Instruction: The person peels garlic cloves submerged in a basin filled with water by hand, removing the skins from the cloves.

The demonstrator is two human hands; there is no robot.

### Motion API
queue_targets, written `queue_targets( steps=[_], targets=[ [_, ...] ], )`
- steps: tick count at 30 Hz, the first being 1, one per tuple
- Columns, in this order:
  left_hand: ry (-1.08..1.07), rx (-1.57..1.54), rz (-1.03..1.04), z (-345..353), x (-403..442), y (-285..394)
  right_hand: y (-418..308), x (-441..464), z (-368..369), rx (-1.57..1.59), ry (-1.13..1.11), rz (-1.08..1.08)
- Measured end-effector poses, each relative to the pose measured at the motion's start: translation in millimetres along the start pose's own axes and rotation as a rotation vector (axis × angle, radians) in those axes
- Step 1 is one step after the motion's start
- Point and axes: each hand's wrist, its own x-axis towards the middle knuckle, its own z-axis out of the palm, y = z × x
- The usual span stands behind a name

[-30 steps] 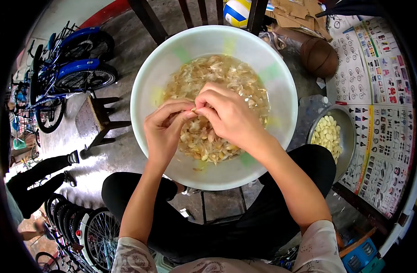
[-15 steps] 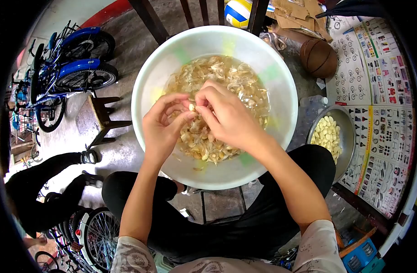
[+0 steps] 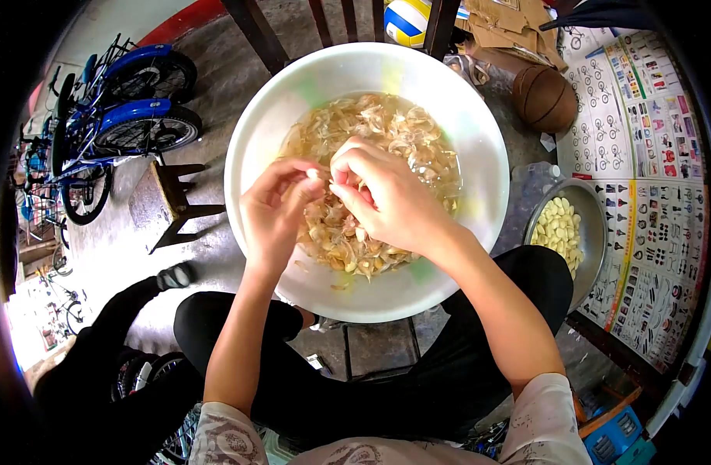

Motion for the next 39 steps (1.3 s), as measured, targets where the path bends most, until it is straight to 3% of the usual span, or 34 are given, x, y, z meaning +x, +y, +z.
queue_targets(
  steps=[2, 6, 7, 10, 13, 18, 31, 39],
  targets=[
    [0.145, -0.212, -0.345, -4, 1, 8, -3, 0, -1, 0.015, -0.013, 0.016],
    [0.132, -0.444, -0.337, -10, 0, -4, -4, -1, -3, -0.007, -0.03, 0.091],
    [0.128, -0.547, -0.461, -8, -1, 4, -3, -2, -4, -0.007, -0.029, 0.093],
    [0.009, -0.675, -0.513, -8, -3, -1, 4, -1, -4, -0.134, -0.035, 0.032],
    [0.016, -0.605, -0.546, -4, -1, 7, 6, 0, 2, -0.19, 0.098, -0.056],
    [0.005, -0.524, -0.547, -5, 1, 4, -2, 2, 2, -0.088, 0.183, 0.099],
    [0.013, -0.302, -0.439, -2, 7, 0, 10, 9, 7, -0.077, 0.197, 0.016],
    [-0.064, -0.253, -0.414, -4, 11, -2, 7, 11, -5, 0.113, 0.0, 0.247]
  ],
)
